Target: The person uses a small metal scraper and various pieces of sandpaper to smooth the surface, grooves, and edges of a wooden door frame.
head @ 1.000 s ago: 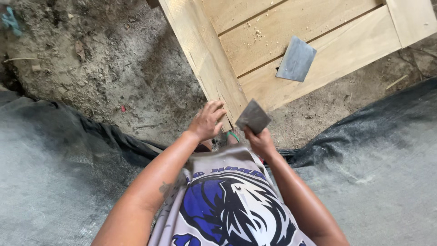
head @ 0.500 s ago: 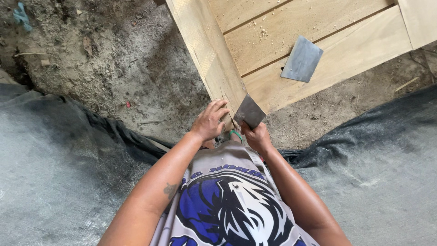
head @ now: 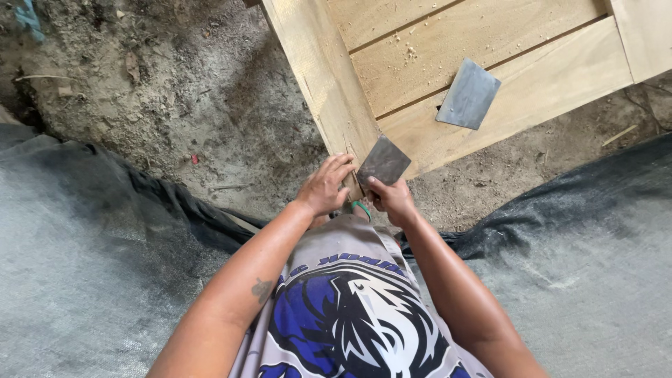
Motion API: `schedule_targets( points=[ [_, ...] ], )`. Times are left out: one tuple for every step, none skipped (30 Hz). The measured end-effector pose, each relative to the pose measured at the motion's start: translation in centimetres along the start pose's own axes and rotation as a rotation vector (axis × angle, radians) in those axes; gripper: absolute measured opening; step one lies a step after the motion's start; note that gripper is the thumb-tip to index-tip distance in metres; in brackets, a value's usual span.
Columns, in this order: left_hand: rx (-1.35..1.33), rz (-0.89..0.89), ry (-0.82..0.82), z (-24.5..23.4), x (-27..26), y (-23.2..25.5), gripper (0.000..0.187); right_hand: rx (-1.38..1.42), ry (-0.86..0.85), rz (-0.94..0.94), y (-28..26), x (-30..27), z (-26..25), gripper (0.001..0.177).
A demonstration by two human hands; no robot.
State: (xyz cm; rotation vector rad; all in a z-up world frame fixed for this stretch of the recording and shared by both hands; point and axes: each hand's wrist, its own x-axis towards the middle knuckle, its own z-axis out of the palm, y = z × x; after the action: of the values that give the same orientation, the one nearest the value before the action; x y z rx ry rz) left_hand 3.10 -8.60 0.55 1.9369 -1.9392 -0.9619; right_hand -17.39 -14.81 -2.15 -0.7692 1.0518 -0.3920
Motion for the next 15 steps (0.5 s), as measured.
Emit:
schedule_targets(
  points=[
    [0.031,0.019,0.008,0.2,0.0,0.0,0.054,0.054,-0.014,0.067,-0.3,-0.1,-0.2,0.016],
    [0.062,0.037,0.016,0.4,0.1,0.0,0.053,0.093,0.014,0.145,-0.6,-0.2,-0.3,0.018],
    [0.098,0.058,0.028,0.3,0.4,-0.1,0.051,0.133,0.040,0.217,-1.0,-0.1,-0.3,0.019],
    [0.153,0.088,0.036,0.1,0.6,-0.1,0.050,0.172,0.065,0.289,-1.4,0.0,-0.3,0.021],
    [0.207,0.119,0.043,-0.1,0.8,-0.1,0.048,0.187,0.079,0.307,-1.6,0.0,-0.3,0.021],
    [0.261,0.150,0.050,-0.3,1.0,0.1,0.046,0.201,0.093,0.326,-1.7,0.0,-0.1,0.021],
    [0.281,0.158,0.029,-0.6,1.1,0.3,0.046,0.214,0.104,0.347,-1.7,0.0,-0.1,0.021],
    [0.301,0.166,0.009,-0.9,1.2,0.6,0.046,0.229,0.081,0.312,-1.6,-0.3,-0.2,0.020],
    [0.325,0.170,-0.005,-1.5,1.5,0.7,0.046,0.242,0.052,0.273,-1.5,-0.6,-0.3,0.019],
    [0.400,0.173,-0.061,-2.1,2.0,0.9,0.049,0.254,0.022,0.234,-1.5,-0.5,-0.4,0.017],
    [0.468,0.172,-0.121,-2.4,2.3,1.1,0.053,0.348,-0.055,0.253,-1.6,-0.5,-0.4,0.021],
    [0.536,0.171,-0.182,-2.7,2.7,1.2,0.056,0.442,-0.132,0.272,-1.7,-0.3,-0.4,0.025],
    [0.506,0.205,-0.177,-2.9,2.9,1.0,0.059,0.537,-0.206,0.292,-1.7,-0.4,-0.6,0.028],
    [0.475,0.239,-0.172,-3.0,3.1,0.7,0.062,0.527,-0.186,0.254,-1.8,-0.5,-0.9,0.027],
    [0.452,0.273,-0.163,-3.3,3.4,0.2,0.065,0.517,-0.172,0.211,-2.3,-0.3,-1.0,0.026]
  ],
)
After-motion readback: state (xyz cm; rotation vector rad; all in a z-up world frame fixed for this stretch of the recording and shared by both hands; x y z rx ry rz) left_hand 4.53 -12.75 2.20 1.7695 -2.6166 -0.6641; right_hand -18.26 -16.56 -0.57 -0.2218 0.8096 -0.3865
